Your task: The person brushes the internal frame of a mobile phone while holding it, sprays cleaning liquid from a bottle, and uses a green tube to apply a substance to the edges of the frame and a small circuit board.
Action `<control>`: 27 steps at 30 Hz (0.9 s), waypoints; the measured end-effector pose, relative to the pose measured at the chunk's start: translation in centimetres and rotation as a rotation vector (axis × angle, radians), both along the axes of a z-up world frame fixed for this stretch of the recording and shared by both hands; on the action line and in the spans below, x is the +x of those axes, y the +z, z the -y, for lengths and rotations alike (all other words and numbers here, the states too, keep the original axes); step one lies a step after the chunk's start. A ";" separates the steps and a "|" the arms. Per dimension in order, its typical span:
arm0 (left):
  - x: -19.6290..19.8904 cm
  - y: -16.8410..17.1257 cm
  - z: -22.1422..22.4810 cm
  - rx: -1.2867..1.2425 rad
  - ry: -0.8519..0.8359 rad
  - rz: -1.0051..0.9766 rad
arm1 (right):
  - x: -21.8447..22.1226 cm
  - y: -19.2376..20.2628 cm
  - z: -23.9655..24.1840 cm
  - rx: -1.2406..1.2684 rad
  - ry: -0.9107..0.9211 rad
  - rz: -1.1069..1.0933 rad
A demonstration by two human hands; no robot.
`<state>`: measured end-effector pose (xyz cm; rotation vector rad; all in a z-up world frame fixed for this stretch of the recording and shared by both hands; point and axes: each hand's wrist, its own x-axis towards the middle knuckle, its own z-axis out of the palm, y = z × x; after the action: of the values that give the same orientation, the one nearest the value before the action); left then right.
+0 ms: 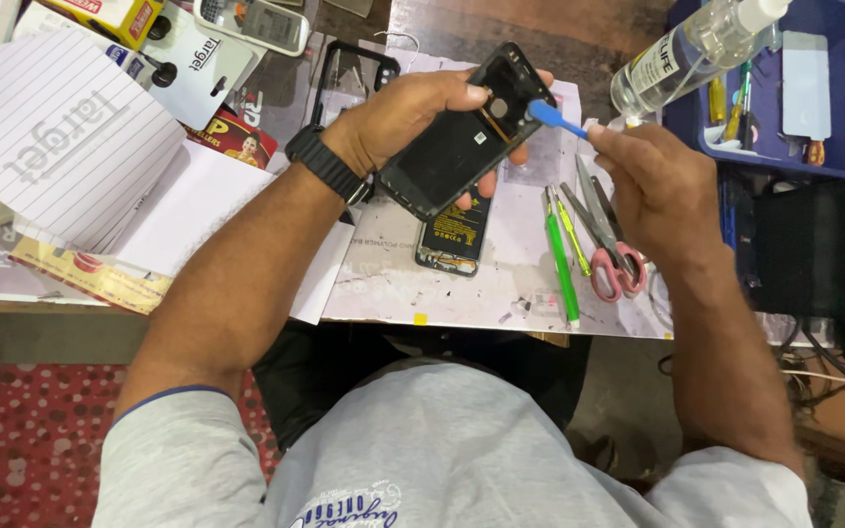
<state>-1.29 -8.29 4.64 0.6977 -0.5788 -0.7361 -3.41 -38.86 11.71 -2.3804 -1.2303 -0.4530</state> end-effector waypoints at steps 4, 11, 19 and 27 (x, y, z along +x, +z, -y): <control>-0.2 0.3 0.0 0.006 -0.005 -0.015 | 0.6 -0.1 1.2 0.099 -0.003 -0.026; -0.4 0.0 0.0 -0.035 -0.032 -0.073 | -0.3 -0.3 0.8 0.016 -0.012 0.040; 0.0 -0.4 0.2 0.020 0.024 -0.061 | -1.0 -0.3 -0.4 -0.085 -0.106 0.108; 0.1 -1.5 1.1 0.050 -0.045 -0.164 | -0.3 -0.6 -2.9 0.011 -0.070 0.104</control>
<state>-1.16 -9.39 3.15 0.6651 -0.4284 -0.8432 -3.66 -35.93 11.10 -2.4233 -1.1879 -0.6111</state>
